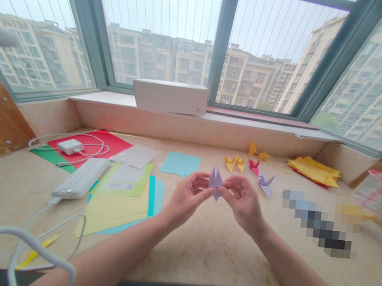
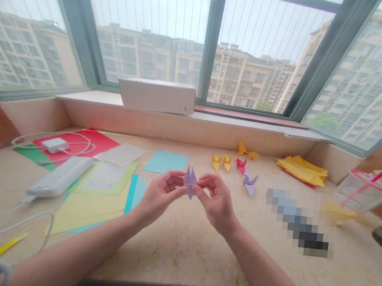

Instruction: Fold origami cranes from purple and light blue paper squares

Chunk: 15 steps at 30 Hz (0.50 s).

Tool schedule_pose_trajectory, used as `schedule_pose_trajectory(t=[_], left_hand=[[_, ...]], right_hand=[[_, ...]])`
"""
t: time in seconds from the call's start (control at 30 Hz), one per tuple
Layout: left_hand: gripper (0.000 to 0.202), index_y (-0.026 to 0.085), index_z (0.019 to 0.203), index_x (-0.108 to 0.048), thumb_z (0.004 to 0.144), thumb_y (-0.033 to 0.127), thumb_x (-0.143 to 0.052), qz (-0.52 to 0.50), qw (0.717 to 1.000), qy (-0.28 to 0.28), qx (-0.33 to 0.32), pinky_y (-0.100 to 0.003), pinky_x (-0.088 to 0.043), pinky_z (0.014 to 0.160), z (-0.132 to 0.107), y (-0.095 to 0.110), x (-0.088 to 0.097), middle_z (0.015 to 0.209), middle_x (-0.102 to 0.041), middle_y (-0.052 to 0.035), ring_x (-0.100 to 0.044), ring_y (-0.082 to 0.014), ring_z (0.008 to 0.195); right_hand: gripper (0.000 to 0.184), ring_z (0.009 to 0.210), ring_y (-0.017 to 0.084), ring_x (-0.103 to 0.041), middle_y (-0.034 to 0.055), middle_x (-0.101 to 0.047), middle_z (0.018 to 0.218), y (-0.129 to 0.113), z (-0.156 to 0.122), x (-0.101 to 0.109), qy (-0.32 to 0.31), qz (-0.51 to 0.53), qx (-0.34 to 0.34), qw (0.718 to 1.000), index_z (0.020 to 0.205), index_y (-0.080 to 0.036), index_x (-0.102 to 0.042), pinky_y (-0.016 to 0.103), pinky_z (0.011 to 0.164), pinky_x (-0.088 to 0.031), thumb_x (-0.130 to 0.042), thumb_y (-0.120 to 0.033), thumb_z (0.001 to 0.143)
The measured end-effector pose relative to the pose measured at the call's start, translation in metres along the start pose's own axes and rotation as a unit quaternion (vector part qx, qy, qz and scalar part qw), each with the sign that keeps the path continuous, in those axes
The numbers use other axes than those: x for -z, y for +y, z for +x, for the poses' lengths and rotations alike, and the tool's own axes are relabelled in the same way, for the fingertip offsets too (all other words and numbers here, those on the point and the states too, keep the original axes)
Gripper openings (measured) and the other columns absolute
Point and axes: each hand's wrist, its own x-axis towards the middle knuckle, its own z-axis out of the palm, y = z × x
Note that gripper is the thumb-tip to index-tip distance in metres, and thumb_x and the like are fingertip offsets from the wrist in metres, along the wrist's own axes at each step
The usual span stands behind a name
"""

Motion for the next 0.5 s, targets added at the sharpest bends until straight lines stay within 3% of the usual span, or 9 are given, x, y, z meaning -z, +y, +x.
schedule_pose_trajectory(t=[0.27, 0.5], left_hand=[[0.016, 0.015, 0.091, -0.067, 0.084, 0.027, -0.074, 0.013, 0.998, -0.02, -0.058, -0.029, -0.053, 0.084, -0.0014, 0.0006, 0.0018, 0.09, -0.073, -0.005, -0.068, -0.0165, 0.087], [0.018, 0.015, 0.092, -0.066, 0.087, 0.031, -0.07, 0.043, 0.996, -0.044, -0.065, -0.033, -0.052, 0.086, 0.0, 0.001, 0.0044, 0.093, -0.072, -0.0074, -0.067, -0.0191, 0.091]], right_hand=[[0.051, 0.085, 0.016, -0.065, 0.0005, -0.067, 0.091, -0.0017, -0.001, 0.0035, -0.073, -0.019, -0.009, 0.997, 0.136, -0.03, -0.05, 0.034, 0.084, -0.052, -0.069, -0.026, 0.089], [0.013, 0.079, 0.017, -0.059, 0.0031, -0.063, 0.086, -0.0095, 0.0012, 0.0054, -0.07, -0.15, 0.102, 0.981, 0.101, -0.025, -0.072, 0.034, 0.074, -0.05, -0.067, -0.022, 0.09]])
